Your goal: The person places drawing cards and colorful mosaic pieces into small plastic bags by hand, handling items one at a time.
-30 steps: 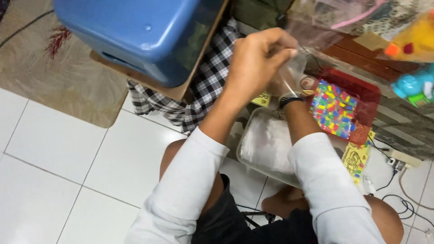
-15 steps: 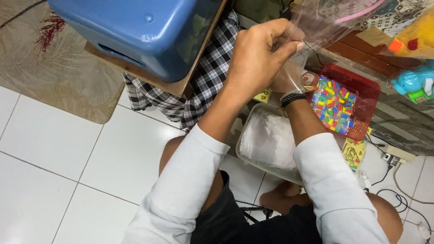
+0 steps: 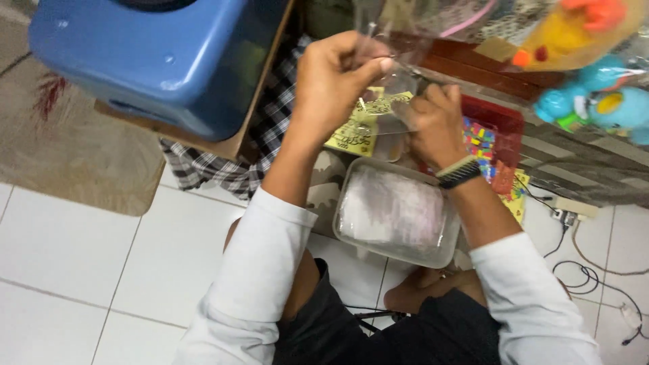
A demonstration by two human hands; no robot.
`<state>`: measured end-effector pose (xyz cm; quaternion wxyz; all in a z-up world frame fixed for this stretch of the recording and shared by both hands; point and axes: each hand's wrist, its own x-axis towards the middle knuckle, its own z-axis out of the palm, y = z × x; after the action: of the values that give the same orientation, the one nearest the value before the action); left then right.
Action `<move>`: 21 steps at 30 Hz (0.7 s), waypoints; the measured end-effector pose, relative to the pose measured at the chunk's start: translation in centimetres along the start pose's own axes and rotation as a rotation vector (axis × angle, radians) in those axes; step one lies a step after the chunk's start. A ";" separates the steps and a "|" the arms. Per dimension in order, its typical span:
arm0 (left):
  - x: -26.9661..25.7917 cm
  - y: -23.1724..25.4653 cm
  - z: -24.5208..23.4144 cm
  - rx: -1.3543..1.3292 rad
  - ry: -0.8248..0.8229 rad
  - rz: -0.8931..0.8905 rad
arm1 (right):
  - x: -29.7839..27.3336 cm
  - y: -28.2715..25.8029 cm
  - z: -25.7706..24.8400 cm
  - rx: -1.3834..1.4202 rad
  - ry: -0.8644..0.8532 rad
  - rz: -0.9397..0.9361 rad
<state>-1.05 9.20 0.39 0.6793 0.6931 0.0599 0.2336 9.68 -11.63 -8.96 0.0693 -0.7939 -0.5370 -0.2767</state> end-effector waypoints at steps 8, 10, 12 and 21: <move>-1.0 1.0 3.0 -0.016 -0.075 -0.094 | -4.0 5.5 -12.4 0.248 0.130 0.322; -1.4 -0.3 4.4 -0.062 -0.126 -0.103 | -4.6 6.0 -15.2 0.354 0.238 0.368; -1.3 -1.1 5.9 -0.108 -0.178 -0.107 | -5.2 6.6 -17.6 0.455 0.355 0.405; -3.3 -1.1 11.7 0.149 -0.335 -0.133 | -5.4 6.2 -21.6 0.729 0.520 0.454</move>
<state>1.04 -2.76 -1.07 0.6404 0.7653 0.0087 0.0643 5.90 -27.38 7.51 0.5321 -0.7196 -0.3774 -0.2378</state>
